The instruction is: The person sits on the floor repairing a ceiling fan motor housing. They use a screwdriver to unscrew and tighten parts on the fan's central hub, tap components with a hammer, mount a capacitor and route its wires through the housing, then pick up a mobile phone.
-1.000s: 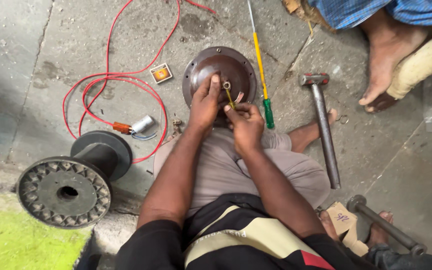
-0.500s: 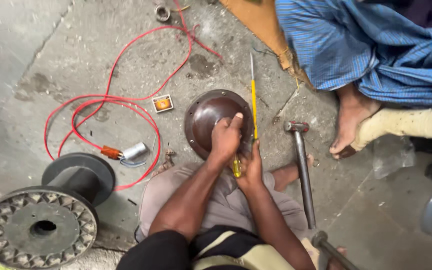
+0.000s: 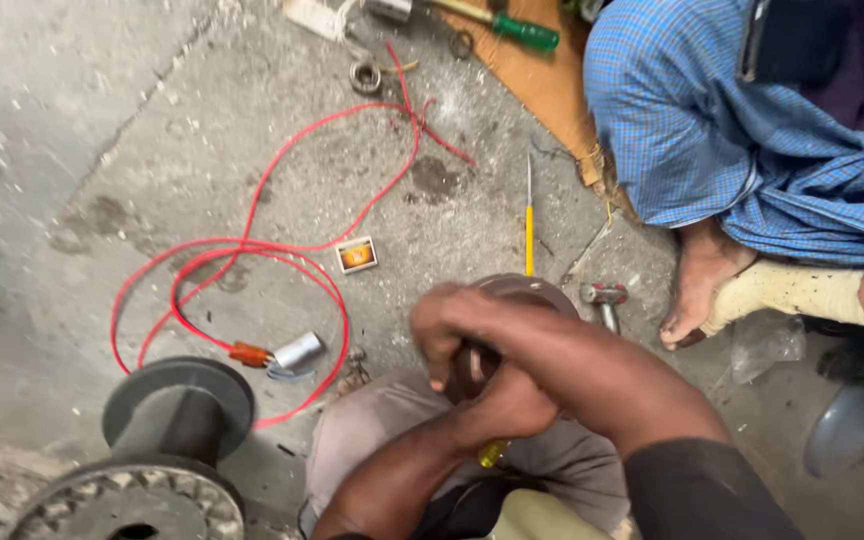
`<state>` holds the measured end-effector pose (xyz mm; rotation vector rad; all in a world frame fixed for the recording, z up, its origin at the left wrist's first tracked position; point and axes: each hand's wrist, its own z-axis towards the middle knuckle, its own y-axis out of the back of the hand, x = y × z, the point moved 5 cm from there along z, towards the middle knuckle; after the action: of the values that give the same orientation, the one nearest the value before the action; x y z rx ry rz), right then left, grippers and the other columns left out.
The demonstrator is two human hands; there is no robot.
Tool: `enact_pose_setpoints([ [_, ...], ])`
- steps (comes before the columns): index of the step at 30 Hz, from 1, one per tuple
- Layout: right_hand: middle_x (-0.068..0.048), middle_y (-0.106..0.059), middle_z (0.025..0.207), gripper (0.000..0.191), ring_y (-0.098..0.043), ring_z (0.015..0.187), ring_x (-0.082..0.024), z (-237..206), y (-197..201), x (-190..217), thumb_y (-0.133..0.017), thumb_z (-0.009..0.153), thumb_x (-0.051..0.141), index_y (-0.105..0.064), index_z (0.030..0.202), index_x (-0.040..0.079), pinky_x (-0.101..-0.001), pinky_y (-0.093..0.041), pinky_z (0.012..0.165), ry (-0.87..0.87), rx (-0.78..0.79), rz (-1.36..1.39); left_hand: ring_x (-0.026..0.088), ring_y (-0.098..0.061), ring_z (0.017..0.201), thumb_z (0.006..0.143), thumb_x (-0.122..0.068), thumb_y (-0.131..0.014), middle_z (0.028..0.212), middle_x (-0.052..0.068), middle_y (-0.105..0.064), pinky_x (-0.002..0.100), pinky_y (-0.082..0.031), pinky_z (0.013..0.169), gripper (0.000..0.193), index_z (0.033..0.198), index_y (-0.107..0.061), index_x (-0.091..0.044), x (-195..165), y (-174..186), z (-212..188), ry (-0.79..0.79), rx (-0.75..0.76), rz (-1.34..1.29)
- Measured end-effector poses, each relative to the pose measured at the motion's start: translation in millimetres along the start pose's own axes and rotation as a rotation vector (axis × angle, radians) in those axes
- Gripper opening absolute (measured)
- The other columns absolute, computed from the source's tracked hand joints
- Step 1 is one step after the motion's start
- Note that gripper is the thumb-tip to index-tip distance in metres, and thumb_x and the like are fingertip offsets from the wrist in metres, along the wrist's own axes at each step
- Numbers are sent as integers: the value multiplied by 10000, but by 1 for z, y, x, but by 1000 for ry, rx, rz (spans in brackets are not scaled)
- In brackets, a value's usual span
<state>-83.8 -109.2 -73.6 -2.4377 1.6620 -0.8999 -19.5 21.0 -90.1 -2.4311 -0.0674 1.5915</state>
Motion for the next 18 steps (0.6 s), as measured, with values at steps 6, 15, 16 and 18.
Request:
enact_pose_setpoints([
  [6,-141,-695,984,397,-682,898,-254,-130,2,-25,-618,996,389,-615,1084,2,-404,-565,838,577,-1433,819,160,-554,654,1021,-264,-587,671,111,-625,411,-494,583,377,816,-677,40,-13,28,37,137,-130,-462],
  [15,-122,-700,916,295,-690,824,-235,-73,-228,-236,-662,979,309,-633,1019,19,-393,-583,776,149,-1547,1778,63,-473,453,967,-274,-628,542,-20,-528,282,-368,406,377,656,-614,-61,-28,61,67,127,-261,-506],
  [16,-109,-688,904,265,-681,804,-233,-86,-247,-251,-665,984,304,-627,1015,44,-403,-575,743,134,-1557,1835,65,-457,443,971,-273,-626,548,-26,-519,279,-349,398,373,663,-612,-64,-29,58,67,149,-227,-582],
  [18,-122,-699,892,254,-683,758,-238,-99,-283,-280,-667,972,288,-633,1015,41,-415,-575,697,201,-1536,1834,70,-427,425,979,-271,-621,560,-40,-500,272,-310,384,363,677,-608,-70,-27,55,64,176,-192,-729],
])
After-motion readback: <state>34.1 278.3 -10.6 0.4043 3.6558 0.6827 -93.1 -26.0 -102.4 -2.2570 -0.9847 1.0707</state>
